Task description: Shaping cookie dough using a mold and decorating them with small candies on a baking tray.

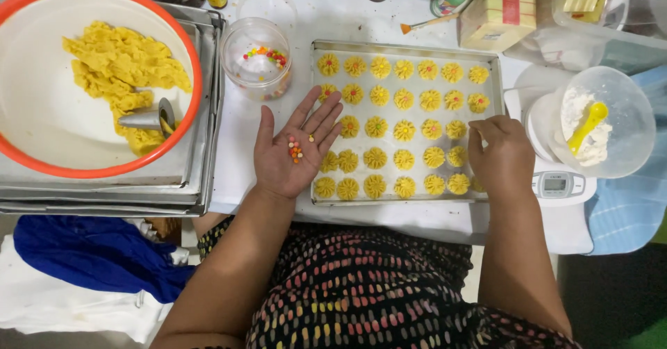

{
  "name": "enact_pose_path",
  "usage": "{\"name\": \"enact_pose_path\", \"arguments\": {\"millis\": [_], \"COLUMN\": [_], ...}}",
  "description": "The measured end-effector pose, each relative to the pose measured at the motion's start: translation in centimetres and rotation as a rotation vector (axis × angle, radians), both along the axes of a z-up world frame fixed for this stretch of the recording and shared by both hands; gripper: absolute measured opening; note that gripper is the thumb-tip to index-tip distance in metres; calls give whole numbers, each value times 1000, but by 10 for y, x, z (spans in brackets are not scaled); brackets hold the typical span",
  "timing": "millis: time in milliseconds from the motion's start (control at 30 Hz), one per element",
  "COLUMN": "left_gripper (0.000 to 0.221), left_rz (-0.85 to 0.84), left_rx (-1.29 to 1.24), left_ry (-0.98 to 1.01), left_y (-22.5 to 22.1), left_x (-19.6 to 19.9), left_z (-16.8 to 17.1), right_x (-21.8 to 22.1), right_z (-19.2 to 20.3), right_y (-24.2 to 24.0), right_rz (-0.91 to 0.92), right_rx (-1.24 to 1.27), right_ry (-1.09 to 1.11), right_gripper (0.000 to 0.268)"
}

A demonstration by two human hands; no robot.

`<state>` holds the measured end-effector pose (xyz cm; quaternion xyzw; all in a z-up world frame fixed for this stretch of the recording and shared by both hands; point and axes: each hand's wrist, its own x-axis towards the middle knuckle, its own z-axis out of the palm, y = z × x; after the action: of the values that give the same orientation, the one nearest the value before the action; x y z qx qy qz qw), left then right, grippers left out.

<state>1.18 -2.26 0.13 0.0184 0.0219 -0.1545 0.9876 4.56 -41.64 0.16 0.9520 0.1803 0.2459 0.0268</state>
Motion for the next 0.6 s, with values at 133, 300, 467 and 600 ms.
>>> {"name": "enact_pose_path", "arguments": {"millis": [133,300,467,600], "left_gripper": [88,87,90,89], "left_rz": [4,2,3,0], "left_rx": [-15,-13,10,-2], "left_ry": [10,0,4,10], "left_y": [0,0,0,0], "left_x": [0,-1,0,0], "left_z": [0,0,1,0], "right_x": [-3,-8,-3,-2], "right_z": [7,13,10,0], "right_y": [7,18,10,4], "right_rz": [5,13,28,13], "right_rx": [39,68,64,51], "right_ry": [29,100,86,64], "right_gripper": [15,17,19,19]}}
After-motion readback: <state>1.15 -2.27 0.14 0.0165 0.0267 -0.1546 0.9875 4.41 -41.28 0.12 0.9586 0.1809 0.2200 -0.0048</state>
